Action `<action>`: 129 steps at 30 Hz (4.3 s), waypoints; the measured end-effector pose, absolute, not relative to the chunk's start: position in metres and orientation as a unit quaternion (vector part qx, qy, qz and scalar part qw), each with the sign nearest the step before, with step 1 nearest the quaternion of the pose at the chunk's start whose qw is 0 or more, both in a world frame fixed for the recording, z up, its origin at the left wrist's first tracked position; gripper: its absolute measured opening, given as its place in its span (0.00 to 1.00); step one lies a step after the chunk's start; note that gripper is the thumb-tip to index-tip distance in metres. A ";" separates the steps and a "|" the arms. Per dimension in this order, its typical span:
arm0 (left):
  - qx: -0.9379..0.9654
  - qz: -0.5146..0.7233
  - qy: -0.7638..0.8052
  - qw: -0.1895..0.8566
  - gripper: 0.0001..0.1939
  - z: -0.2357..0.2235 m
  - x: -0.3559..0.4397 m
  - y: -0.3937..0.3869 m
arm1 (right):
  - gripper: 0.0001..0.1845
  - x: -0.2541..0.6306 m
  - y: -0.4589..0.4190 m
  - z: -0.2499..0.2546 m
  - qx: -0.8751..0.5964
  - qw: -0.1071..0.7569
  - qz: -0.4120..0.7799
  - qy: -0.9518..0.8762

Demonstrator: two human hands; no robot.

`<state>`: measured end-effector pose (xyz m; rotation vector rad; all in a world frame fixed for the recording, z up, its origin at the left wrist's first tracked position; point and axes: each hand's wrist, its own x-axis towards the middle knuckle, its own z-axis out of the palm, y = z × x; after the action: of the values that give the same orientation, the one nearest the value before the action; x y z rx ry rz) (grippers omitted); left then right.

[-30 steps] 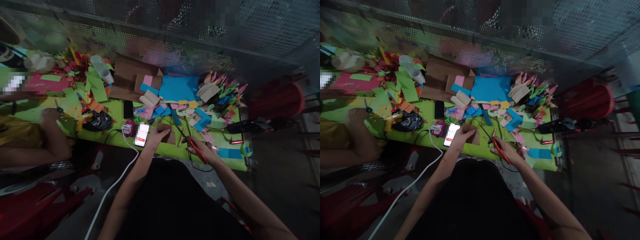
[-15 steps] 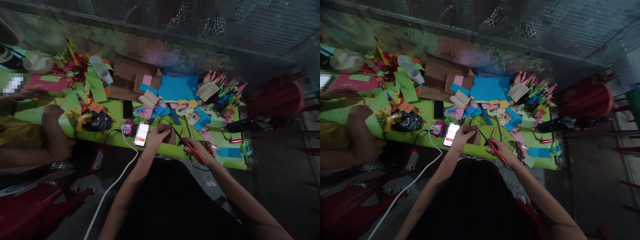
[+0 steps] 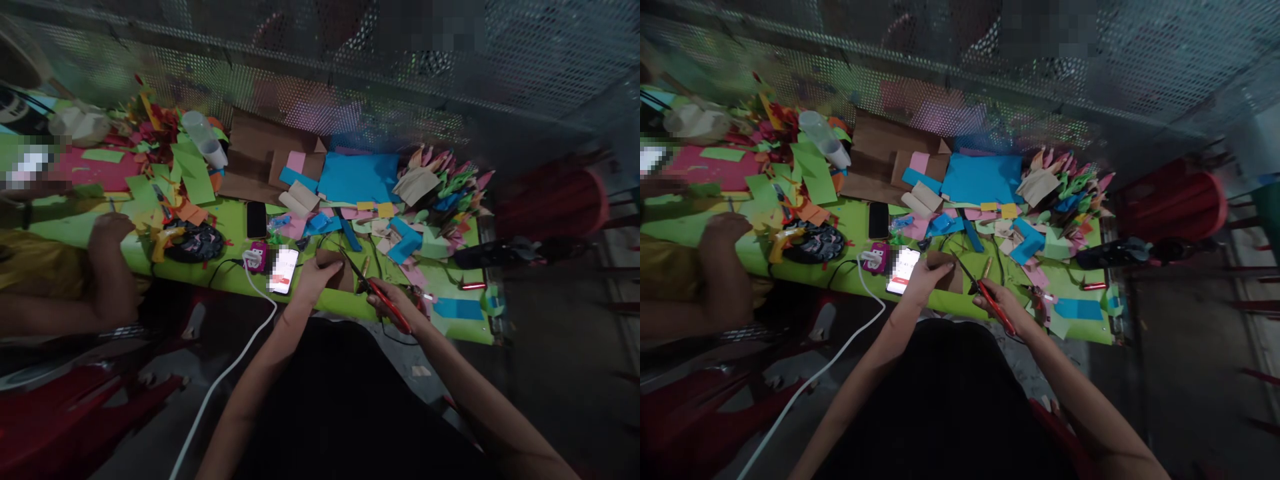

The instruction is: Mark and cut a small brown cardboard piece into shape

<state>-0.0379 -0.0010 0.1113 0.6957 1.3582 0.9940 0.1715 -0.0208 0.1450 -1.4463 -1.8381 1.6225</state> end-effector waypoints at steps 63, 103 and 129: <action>0.307 0.384 0.553 0.673 0.12 0.116 -0.045 -0.003 | 0.25 0.191 -0.007 0.140 -0.524 0.095 0.501 -0.682; 0.311 0.463 0.530 0.639 0.14 0.087 -0.035 -0.003 | 0.24 0.134 0.031 0.104 -0.582 0.370 0.565 -0.452; 0.308 0.462 0.554 0.621 0.07 0.094 -0.031 -0.008 | 0.06 0.151 0.023 0.118 -0.427 0.337 0.471 -0.694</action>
<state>-0.0311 -0.0081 0.0940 0.7076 1.2724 1.0609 0.1505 0.0231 0.1185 -1.1130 -1.8087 1.2283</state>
